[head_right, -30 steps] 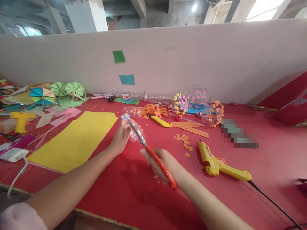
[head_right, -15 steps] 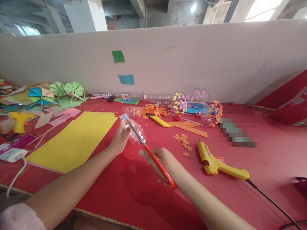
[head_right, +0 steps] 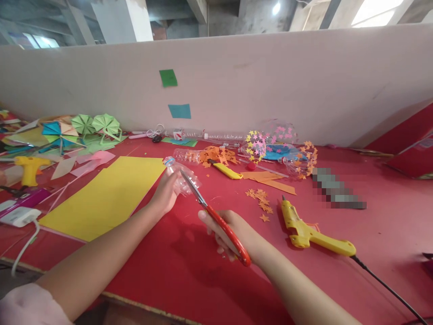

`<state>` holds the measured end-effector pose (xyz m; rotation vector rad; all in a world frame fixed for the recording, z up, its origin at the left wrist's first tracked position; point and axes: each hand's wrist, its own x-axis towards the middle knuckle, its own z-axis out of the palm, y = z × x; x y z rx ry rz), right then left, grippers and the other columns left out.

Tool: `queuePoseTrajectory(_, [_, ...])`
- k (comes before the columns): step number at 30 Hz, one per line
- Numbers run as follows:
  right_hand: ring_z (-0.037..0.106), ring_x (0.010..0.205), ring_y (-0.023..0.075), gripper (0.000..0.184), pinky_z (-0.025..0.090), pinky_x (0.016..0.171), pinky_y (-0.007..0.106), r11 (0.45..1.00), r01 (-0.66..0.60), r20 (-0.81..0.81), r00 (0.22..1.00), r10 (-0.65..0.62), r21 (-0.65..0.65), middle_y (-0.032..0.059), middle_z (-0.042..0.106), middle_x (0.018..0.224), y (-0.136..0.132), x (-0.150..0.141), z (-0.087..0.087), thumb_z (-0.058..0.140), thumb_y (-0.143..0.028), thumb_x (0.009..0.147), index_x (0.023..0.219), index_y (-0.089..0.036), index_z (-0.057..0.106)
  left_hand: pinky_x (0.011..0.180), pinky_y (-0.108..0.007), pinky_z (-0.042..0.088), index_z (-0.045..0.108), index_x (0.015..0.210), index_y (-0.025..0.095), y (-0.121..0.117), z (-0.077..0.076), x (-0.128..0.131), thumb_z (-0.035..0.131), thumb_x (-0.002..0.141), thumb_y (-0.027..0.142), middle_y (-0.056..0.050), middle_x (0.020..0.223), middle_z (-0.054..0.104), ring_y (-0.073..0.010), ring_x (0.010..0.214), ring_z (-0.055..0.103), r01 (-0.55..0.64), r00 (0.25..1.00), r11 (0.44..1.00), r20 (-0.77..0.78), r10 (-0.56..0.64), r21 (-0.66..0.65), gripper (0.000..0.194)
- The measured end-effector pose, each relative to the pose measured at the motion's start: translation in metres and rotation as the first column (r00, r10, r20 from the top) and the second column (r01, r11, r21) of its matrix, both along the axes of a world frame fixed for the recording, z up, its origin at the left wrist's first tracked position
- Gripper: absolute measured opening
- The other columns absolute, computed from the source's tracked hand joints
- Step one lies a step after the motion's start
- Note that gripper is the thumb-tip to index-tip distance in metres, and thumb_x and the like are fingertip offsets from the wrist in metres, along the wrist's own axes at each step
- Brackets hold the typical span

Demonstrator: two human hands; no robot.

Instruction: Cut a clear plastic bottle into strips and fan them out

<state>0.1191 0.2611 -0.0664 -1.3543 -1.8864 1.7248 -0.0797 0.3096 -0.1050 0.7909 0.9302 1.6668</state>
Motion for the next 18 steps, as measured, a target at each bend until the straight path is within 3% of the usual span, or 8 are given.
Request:
queuePoseTrajectory(6, [0.036, 0.027, 0.006, 0.05, 0.049, 0.048, 0.025, 0.999, 0.016, 0.006, 1.0, -0.016, -0.032, -0.012, 0.034, 0.031, 0.002, 0.0, -0.001, 0.051, -0.068, 0.078, 0.064, -0.02, 0.045, 0.089, -0.043, 0.046, 0.056, 0.089, 0.018, -0.003, 0.012, -0.008, 0.063, 0.065, 0.017, -0.008, 0.096, 0.069, -0.0268, 0.103, 0.063, 0.185, 0.962, 0.983, 0.207, -0.178, -0.017, 0.026])
queuePoseTrajectory(10, [0.036, 0.027, 0.007, 0.048, 0.049, 0.047, 0.026, 0.999, 0.023, 0.0, 1.0, -0.023, -0.043, -0.0121, 0.032, 0.03, 0.004, 0.0, -0.003, 0.051, -0.065, 0.079, 0.065, -0.02, 0.046, 0.082, -0.04, 0.049, 0.06, 0.09, 0.017, -0.002, 0.013, -0.01, 0.065, 0.07, 0.031, -0.009, 0.096, 0.069, -0.0269, 0.096, 0.064, 0.268, 0.941, 0.963, 0.219, -0.258, -0.016, 0.025])
queuePoseTrajectory(12, [0.036, 0.026, 0.007, 0.047, 0.049, 0.046, 0.026, 0.999, 0.024, 0.006, 1.0, -0.024, -0.045, -0.0119, 0.033, 0.03, 0.005, 0.001, -0.003, 0.052, -0.064, 0.079, 0.065, -0.02, 0.046, 0.078, -0.037, 0.049, 0.061, 0.087, 0.016, -0.001, 0.011, -0.01, 0.065, 0.072, 0.036, -0.008, 0.09, 0.069, -0.025, 0.09, 0.065, 0.272, 0.944, 0.961, 0.208, -0.257, -0.046, 0.025])
queuePoseTrajectory(18, [0.036, 0.028, 0.0074, 0.05, 0.045, 0.044, 0.025, 0.999, 0.027, 0.086, 0.996, -0.023, -0.043, -0.0103, 0.035, 0.032, 0.005, -0.001, 0.0, 0.051, -0.068, 0.078, 0.064, -0.02, 0.047, 0.077, -0.034, 0.05, 0.061, 0.079, 0.016, 0.004, 0.008, -0.014, 0.062, 0.072, 0.025, -0.005, 0.08, 0.068, -0.0184, 0.077, 0.066, 0.14, 0.967, 0.984, 0.227, -0.111, -0.113, 0.011])
